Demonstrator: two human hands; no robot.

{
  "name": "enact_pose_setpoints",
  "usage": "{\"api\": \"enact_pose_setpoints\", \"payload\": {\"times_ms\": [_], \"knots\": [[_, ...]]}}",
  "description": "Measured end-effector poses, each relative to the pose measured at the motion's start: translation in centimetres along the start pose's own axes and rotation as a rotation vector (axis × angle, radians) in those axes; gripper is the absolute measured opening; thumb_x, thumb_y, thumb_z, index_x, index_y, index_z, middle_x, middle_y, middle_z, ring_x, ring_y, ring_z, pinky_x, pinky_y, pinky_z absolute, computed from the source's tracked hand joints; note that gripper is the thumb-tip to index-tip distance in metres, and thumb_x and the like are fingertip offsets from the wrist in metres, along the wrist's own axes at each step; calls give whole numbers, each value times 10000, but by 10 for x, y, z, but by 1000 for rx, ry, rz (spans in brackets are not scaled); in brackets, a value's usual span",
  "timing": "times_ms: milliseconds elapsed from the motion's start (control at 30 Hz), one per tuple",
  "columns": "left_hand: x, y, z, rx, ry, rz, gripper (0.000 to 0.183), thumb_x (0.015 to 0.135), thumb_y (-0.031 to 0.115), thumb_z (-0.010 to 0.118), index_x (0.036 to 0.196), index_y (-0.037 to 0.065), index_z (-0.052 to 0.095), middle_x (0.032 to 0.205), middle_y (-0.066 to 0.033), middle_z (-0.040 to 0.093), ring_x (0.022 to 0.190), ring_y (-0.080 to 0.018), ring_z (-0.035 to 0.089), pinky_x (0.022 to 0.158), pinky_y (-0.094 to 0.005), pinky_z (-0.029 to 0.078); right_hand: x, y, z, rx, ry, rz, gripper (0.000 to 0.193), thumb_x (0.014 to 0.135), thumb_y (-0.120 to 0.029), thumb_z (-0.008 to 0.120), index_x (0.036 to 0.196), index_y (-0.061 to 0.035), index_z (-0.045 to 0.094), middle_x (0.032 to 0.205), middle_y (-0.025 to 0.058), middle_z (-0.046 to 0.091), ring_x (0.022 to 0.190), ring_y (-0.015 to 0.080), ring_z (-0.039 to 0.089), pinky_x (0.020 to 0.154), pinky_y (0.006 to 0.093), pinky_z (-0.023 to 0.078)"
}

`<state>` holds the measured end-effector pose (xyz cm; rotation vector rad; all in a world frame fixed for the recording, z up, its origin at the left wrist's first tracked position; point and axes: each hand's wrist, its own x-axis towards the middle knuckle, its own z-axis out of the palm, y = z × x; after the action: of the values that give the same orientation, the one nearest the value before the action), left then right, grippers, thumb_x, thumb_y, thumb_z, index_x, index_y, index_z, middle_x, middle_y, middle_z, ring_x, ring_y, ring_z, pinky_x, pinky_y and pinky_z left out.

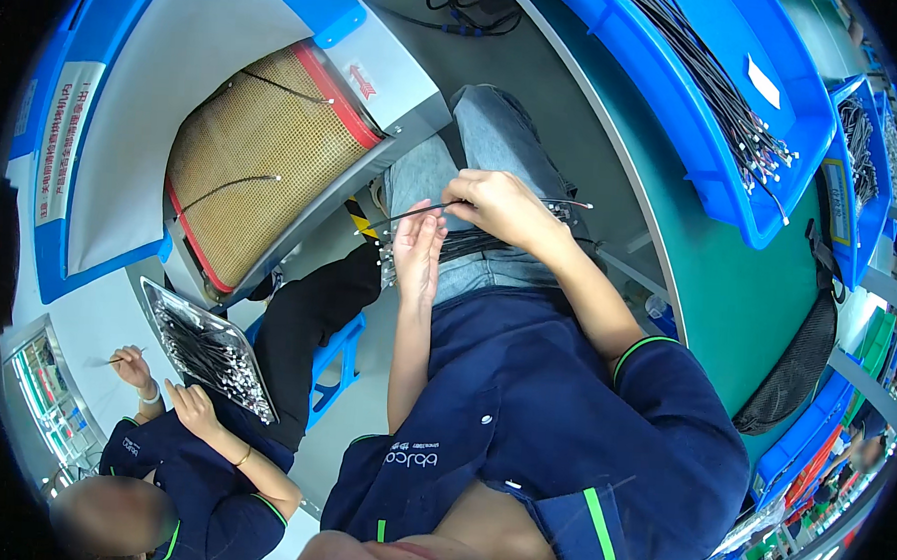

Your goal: The person sits at a workstation and repeatedly picks up thin black wires from a tray, threads them through a machine, and places them into a blue bin. A coworker is visible to the left performing a similar task.

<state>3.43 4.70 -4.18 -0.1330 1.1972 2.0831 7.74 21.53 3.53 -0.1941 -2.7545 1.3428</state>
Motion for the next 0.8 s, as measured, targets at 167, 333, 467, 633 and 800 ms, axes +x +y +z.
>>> {"api": "enact_pose_setpoints", "payload": {"times_ms": [167, 333, 467, 633, 800], "knots": [[3, 0, 1, -96, 41, 21, 225, 909, 73, 604, 1123, 3, 594, 983, -54, 640, 884, -97, 613, 796, -224, 506, 1, -1, 7, -23, 11, -20, 139, 767, -139, 678, 846, -37, 626, 804, 112, 628, 758, 317, 629, 666, 396, 502], [4, 1, -7, -128, 76, 88, 194, 904, 70, 611, 1087, 4, 609, 973, -60, 644, 878, -106, 621, 796, -232, 513, 2, 0, 5, -86, 6, -16, 142, 774, -163, 677, 838, -45, 630, 799, 103, 631, 768, 305, 629, 671, 396, 500], [9, 7, -22, -134, 145, 132, 165, 911, 70, 601, 1064, 10, 608, 981, -62, 639, 880, -110, 618, 792, -232, 513, -3, 8, -4, -154, 39, -12, 149, 784, -188, 673, 825, -50, 637, 795, 89, 631, 784, 274, 621, 680, 375, 495], [11, 19, -40, -153, 194, 208, 165, 923, 60, 578, 1075, 0, 600, 966, -66, 633, 867, -106, 608, 777, -232, 510, -11, 14, -18, -208, 72, 19, 128, 787, -159, 686, 861, -57, 664, 786, 79, 640, 775, 247, 633, 687, 344, 508], [13, 23, -52, -157, 230, 250, 186, 932, 82, 568, 1097, -3, 581, 965, -70, 625, 863, -110, 601, 768, -231, 512, -15, 18, -23, -101, 108, 75, 129, 805, -165, 665, 856, -48, 647, 800, 95, 634, 766, 264, 630, 686, 363, 507]]}}
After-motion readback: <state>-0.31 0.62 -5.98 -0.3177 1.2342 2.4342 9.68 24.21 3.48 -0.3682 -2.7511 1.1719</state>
